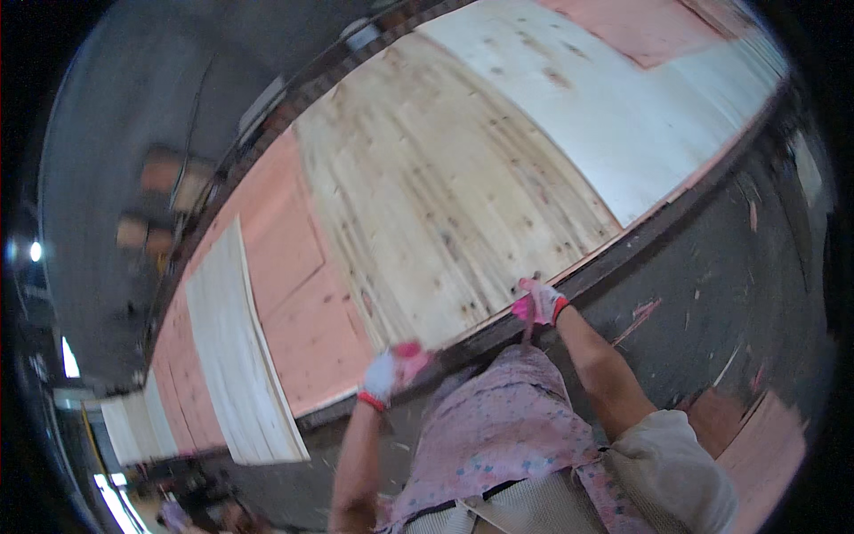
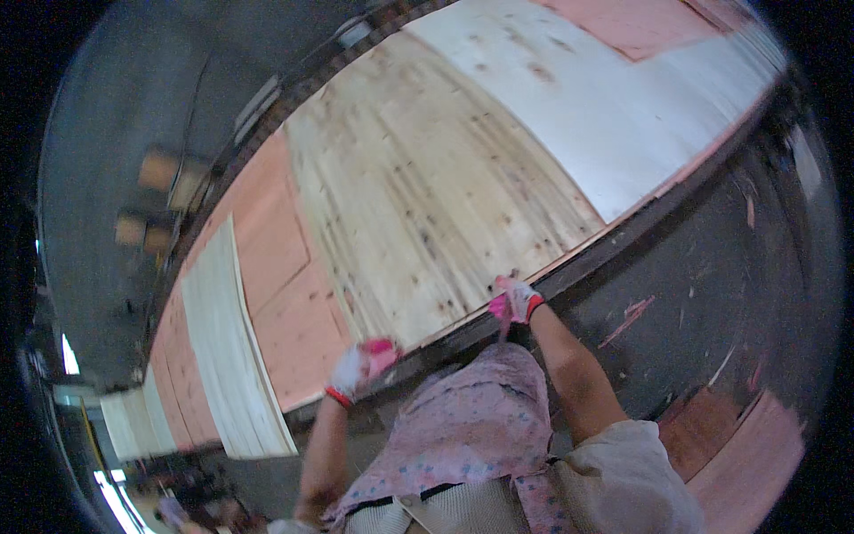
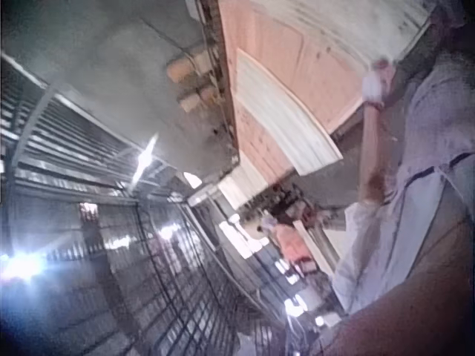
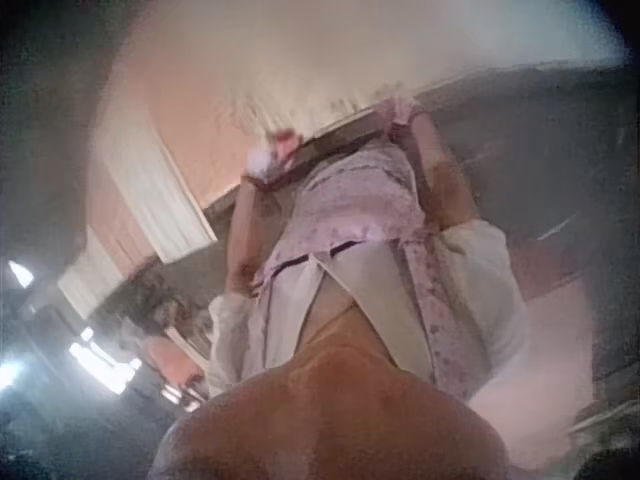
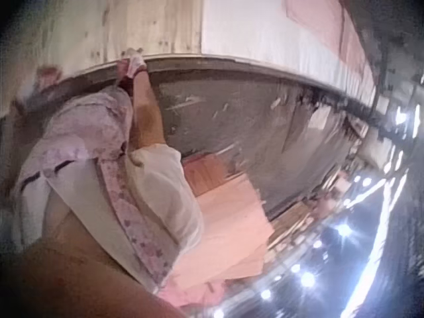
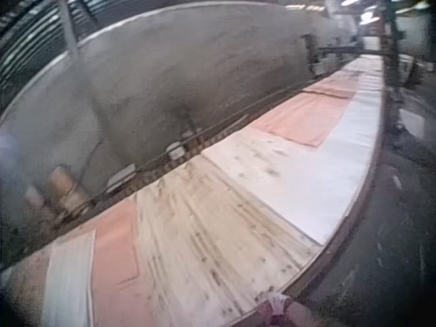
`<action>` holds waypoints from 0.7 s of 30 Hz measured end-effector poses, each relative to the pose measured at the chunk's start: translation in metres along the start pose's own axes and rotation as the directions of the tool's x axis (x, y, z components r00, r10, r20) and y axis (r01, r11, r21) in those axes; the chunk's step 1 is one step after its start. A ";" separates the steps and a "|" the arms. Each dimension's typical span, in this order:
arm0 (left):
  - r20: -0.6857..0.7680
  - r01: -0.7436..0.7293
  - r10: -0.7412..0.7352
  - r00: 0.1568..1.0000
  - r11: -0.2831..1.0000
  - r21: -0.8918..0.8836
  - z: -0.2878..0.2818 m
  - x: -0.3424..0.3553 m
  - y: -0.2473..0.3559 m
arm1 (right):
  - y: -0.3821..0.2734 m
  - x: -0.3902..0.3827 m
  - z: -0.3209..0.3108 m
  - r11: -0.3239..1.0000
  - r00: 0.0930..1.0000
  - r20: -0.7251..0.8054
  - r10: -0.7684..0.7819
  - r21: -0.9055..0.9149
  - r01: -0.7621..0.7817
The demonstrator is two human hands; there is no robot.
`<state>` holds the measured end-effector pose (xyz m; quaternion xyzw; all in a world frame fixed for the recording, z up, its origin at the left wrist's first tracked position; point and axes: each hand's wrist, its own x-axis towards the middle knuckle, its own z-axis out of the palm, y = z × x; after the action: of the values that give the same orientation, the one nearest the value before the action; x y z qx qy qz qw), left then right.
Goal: The person places wooden veneer sheets onto a long work surface, tears and positions veneer strips, and aligns additional veneer sheets across the table.
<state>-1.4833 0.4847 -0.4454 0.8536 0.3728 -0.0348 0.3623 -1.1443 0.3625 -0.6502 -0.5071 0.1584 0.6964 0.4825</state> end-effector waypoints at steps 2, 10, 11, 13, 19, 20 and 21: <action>0.038 -0.016 0.008 0.999 0.974 0.225 -0.074 0.019 0.151 | -0.004 -0.004 -0.011 0.986 1.000 0.007 -0.030 -0.162 0.030; -0.201 -0.540 0.702 0.684 0.672 0.507 -0.168 -0.031 0.317 | -0.025 -0.109 0.041 0.722 0.988 -0.154 -0.013 -0.685 -0.098; -0.143 -0.641 0.766 0.626 0.611 0.464 -0.169 -0.008 0.329 | -0.027 -0.124 0.015 0.740 0.981 -0.185 -0.063 -0.668 -0.079; -0.147 -0.618 0.773 0.617 0.591 0.518 -0.176 -0.027 0.334 | -0.018 -0.118 0.044 0.616 0.990 -0.092 -0.104 -0.788 -0.009; -0.034 -0.761 0.902 0.430 0.382 0.524 -0.156 -0.038 0.370 | 0.013 -0.132 0.042 0.465 0.965 -0.006 -0.264 -0.877 0.122; -0.025 -0.771 0.906 0.422 0.373 0.516 -0.155 -0.042 0.370 | 0.022 -0.137 0.047 0.451 0.964 0.013 -0.264 -0.882 0.135; -0.014 -0.779 0.911 0.411 0.360 0.513 -0.155 -0.044 0.371 | 0.026 -0.139 0.053 0.430 0.961 0.035 -0.274 -0.889 0.155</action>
<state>-1.3021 0.3872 -0.0972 0.9713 -0.0961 0.2067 0.0681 -1.1925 0.3159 -0.5144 -0.7378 -0.2642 0.5795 0.2238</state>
